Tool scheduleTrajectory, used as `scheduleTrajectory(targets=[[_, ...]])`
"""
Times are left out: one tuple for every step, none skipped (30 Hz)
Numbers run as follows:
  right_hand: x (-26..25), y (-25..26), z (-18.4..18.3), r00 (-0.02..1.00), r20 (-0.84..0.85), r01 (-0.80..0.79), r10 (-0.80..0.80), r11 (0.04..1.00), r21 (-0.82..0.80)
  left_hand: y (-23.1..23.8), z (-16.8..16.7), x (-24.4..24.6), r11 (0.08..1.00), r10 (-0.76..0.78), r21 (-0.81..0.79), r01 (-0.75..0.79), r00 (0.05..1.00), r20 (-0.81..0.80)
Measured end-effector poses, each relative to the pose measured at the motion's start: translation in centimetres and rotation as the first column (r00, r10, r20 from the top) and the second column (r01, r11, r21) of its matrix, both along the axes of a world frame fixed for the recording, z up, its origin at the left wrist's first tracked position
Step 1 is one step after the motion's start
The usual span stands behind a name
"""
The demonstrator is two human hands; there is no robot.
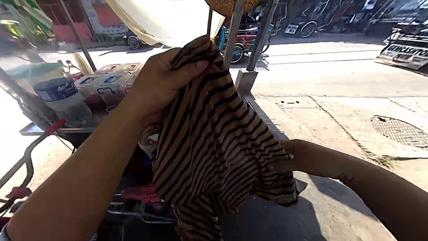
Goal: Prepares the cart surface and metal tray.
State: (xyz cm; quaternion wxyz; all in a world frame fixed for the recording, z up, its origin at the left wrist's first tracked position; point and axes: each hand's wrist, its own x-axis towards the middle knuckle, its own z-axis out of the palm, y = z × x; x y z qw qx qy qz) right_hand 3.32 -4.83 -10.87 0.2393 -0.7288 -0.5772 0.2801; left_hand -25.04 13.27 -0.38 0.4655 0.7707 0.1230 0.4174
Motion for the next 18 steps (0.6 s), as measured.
scheduleTrajectory(targets=[[0.6, 0.8, 1.0, 0.997, 0.077, 0.003, -0.012, 0.993, 0.116, 1.8, 0.0, -1.1, 0.999, 0.035, -0.008, -0.035, 0.999, 0.033], [1.4, 1.6, 1.7, 0.990, 0.138, 0.001, -0.031, 0.978, 0.210, 3.6, -0.2, -2.1, 0.998, 0.059, -0.005, -0.059, 0.996, 0.069], [1.8, 2.2, 2.3, 0.983, 0.162, 0.037, -0.082, 0.963, 0.267, 5.2, -0.7, -3.3, 0.998, 0.065, 0.003, -0.065, 0.992, 0.106], [1.9, 2.9, 2.4, 0.971, 0.196, 0.069, -0.136, 0.946, 0.316, 6.8, -1.6, -4.6, 0.998, 0.051, 0.020, -0.054, 0.990, 0.134], [1.4, 3.5, 2.5, 0.958, 0.226, 0.087, -0.178, 0.928, 0.361, 8.2, -3.1, -5.9, 0.998, 0.042, 0.037, -0.048, 0.990, 0.138], [0.9, 4.1, 1.9, 0.943, 0.267, 0.074, -0.197, 0.910, 0.409, 9.3, -5.2, -7.4, 0.997, 0.052, 0.042, -0.057, 0.991, 0.120], [0.3, 4.6, 1.0, 0.934, 0.306, 0.037, -0.186, 0.899, 0.436, 10.1, -7.6, -8.9, 0.995, 0.080, 0.055, -0.083, 0.995, 0.065], [-0.3, 4.9, -0.5, 0.930, 0.339, -0.024, -0.140, 0.899, 0.437, 10.8, -10.5, -10.4, 0.989, 0.130, 0.081, -0.128, 0.991, -0.027], [-0.6, 5.0, -2.7, 0.915, 0.398, -0.112, -0.070, 0.902, 0.418, 11.3, -13.5, -11.9, 0.988, 0.137, 0.091, -0.125, 0.981, -0.135], [-0.7, 5.1, -5.3, 0.899, 0.437, -0.193, 0.010, 0.906, 0.377, 11.7, -16.7, -13.4, 0.995, 0.089, 0.055, -0.078, 0.968, -0.237], [-1.0, 4.8, -7.9, 0.902, 0.416, -0.248, 0.112, 0.924, 0.291, 11.8, -19.7, -14.7, 1.000, 0.017, -0.009, -0.021, 0.945, -0.327], [-1.4, 4.6, -10.1, 0.902, 0.375, -0.301, 0.213, 0.934, 0.194, 11.5, -22.3, -15.8, 0.996, -0.055, -0.087, 0.022, 0.915, -0.400], [-1.7, 4.6, -11.8, 0.896, 0.321, -0.348, 0.307, 0.934, 0.077, 11.0, -24.4, -16.5, 0.983, -0.124, -0.180, 0.046, 0.884, -0.450], [-1.8, 5.0, -12.7, 0.887, 0.245, -0.387, 0.391, 0.920, -0.065, 10.6, -26.0, -16.8, 0.962, -0.179, -0.271, 0.046, 0.853, -0.490], [-1.6, 6.1, -13.1, 0.875, 0.168, -0.420, 0.453, 0.885, -0.200, 10.3, -26.8, -16.6, 0.938, -0.214, -0.347, 0.023, 0.826, -0.522], [-1.3, 7.7, -13.0, 0.865, 0.114, -0.437, 0.488, 0.846, -0.304, 10.2, -27.1, -16.0, 0.915, -0.229, -0.403, -0.009, 0.811, -0.538], [-1.0, 9.7, -12.4, 0.863, 0.101, -0.431, 0.495, 0.826, -0.364, 10.4, -26.8, -15.1, 0.896, -0.206, -0.439, -0.063, 0.817, -0.539], [-0.6, 12.0, -11.4, 0.873, 0.125, -0.391, 0.471, 0.830, -0.397, 10.8, -26.1, -13.7, 0.870, -0.133, -0.466, -0.161, 0.834, -0.536]])
